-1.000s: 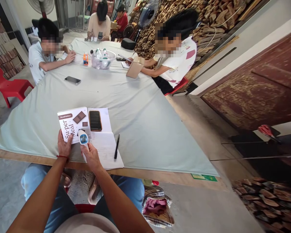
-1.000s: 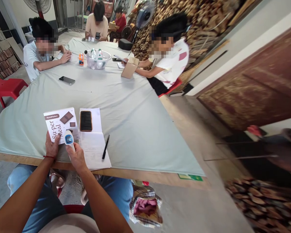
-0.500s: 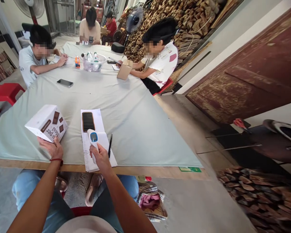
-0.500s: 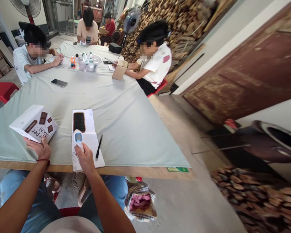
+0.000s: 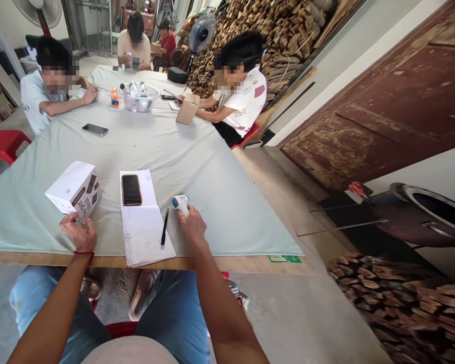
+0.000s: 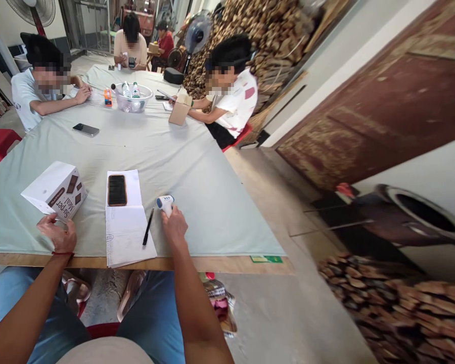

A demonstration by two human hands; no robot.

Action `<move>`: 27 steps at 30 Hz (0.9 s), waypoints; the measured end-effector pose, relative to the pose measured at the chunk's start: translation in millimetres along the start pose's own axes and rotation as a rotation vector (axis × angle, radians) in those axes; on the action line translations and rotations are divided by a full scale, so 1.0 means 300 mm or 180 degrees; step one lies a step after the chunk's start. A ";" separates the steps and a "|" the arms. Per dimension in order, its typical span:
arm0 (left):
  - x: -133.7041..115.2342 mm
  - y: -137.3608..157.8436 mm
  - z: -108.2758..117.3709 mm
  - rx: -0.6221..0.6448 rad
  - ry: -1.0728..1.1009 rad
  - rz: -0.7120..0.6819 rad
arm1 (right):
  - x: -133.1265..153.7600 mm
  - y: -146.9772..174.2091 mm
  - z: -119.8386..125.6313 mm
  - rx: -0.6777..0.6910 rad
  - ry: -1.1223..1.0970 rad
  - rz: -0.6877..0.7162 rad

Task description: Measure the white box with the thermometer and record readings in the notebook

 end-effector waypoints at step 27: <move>-0.191 0.161 -0.113 0.2628 -0.0012 -0.3192 | 0.276 0.204 -0.242 0.1003 -0.3542 0.0653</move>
Point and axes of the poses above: each hand's wrist, its own y-axis away from the middle knuckle, its own z-axis out of the back of the hand, x = y × z, the point moved 5 cm from there along -y, towards the middle knuckle, and after that the axes turned 12 degrees about -y, right-handed, at the moved point
